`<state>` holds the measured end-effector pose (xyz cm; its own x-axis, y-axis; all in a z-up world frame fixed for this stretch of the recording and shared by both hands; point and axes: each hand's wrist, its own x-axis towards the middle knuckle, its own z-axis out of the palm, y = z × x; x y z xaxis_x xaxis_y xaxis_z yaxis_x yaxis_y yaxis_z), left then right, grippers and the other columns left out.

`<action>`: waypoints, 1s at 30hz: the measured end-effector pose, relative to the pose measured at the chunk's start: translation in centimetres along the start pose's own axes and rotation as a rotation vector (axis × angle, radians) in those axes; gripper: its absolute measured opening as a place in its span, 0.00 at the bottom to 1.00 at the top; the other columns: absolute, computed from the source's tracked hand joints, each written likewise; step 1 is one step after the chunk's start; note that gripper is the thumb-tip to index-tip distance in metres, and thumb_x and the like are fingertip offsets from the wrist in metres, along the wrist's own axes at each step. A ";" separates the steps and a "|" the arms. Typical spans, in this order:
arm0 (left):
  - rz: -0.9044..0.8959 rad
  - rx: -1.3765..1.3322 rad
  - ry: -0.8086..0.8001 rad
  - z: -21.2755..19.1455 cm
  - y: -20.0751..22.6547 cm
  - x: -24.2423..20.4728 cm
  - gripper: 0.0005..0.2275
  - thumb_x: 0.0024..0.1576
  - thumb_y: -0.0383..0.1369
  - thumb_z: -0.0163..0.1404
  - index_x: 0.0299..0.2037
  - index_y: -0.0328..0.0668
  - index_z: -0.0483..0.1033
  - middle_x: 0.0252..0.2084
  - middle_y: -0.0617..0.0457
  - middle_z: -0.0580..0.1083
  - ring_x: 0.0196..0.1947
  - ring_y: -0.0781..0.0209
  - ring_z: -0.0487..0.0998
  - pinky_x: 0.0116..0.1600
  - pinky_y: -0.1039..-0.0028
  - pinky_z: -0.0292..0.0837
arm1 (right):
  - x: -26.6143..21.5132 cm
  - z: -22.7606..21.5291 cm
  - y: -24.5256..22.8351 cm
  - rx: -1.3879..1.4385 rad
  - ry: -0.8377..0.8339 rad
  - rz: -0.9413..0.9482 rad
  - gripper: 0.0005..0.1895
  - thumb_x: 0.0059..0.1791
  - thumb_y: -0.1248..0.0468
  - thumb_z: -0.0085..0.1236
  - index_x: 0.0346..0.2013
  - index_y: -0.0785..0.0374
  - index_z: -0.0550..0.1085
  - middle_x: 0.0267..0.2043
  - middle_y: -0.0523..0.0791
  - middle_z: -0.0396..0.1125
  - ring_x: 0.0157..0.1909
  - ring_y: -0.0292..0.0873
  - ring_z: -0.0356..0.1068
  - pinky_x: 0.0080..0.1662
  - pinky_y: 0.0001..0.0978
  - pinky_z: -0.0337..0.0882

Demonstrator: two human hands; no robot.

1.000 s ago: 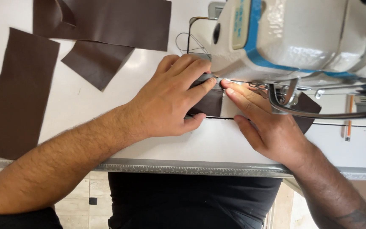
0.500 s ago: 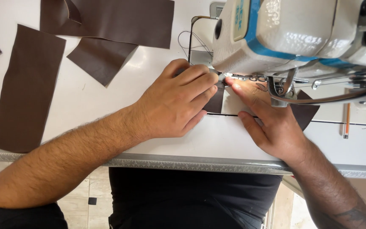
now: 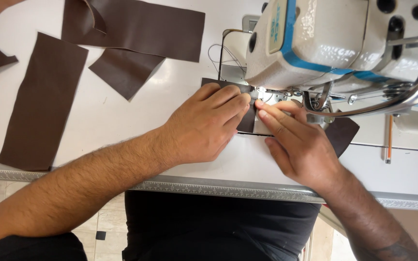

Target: Assembling a leather card holder by folding pieces, applying glue, and aligning pockets at a sewing station.

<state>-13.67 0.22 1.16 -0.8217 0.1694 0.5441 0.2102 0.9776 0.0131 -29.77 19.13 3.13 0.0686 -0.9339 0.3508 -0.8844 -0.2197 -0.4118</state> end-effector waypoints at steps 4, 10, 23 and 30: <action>-0.003 0.003 -0.033 0.0 0.0 -0.2 0.13 0.57 0.30 0.51 0.48 0.29 0.77 0.51 0.50 0.70 0.52 0.53 0.69 0.49 0.67 0.69 | -0.3 0.5 0.1 -0.077 0.005 -0.039 0.19 0.56 0.71 0.48 0.61 0.80 0.68 0.66 0.60 0.65 0.60 0.65 0.66 0.59 0.52 0.74; -0.016 0.029 -0.037 0.0 0.3 -0.3 0.12 0.54 0.33 0.56 0.44 0.35 0.79 0.51 0.52 0.70 0.52 0.54 0.69 0.49 0.62 0.68 | -0.1 0.5 0.0 -0.091 0.002 -0.047 0.19 0.56 0.71 0.48 0.61 0.81 0.67 0.66 0.60 0.65 0.60 0.65 0.66 0.59 0.52 0.74; -0.021 0.012 -0.069 0.0 -0.1 -0.4 0.14 0.58 0.35 0.54 0.49 0.31 0.79 0.53 0.51 0.70 0.54 0.53 0.69 0.54 0.64 0.70 | 0.1 0.4 -0.1 -0.136 -0.013 -0.045 0.19 0.56 0.69 0.49 0.60 0.81 0.68 0.65 0.60 0.66 0.60 0.64 0.66 0.58 0.51 0.73; -0.014 0.006 -0.049 0.0 -0.1 -0.3 0.14 0.57 0.33 0.53 0.48 0.32 0.78 0.53 0.50 0.71 0.54 0.53 0.70 0.52 0.63 0.70 | -0.6 -0.8 -1.8 -0.476 -0.069 -0.061 0.20 0.56 0.62 0.54 0.59 0.72 0.73 0.65 0.51 0.69 0.62 0.51 0.69 0.47 0.37 0.66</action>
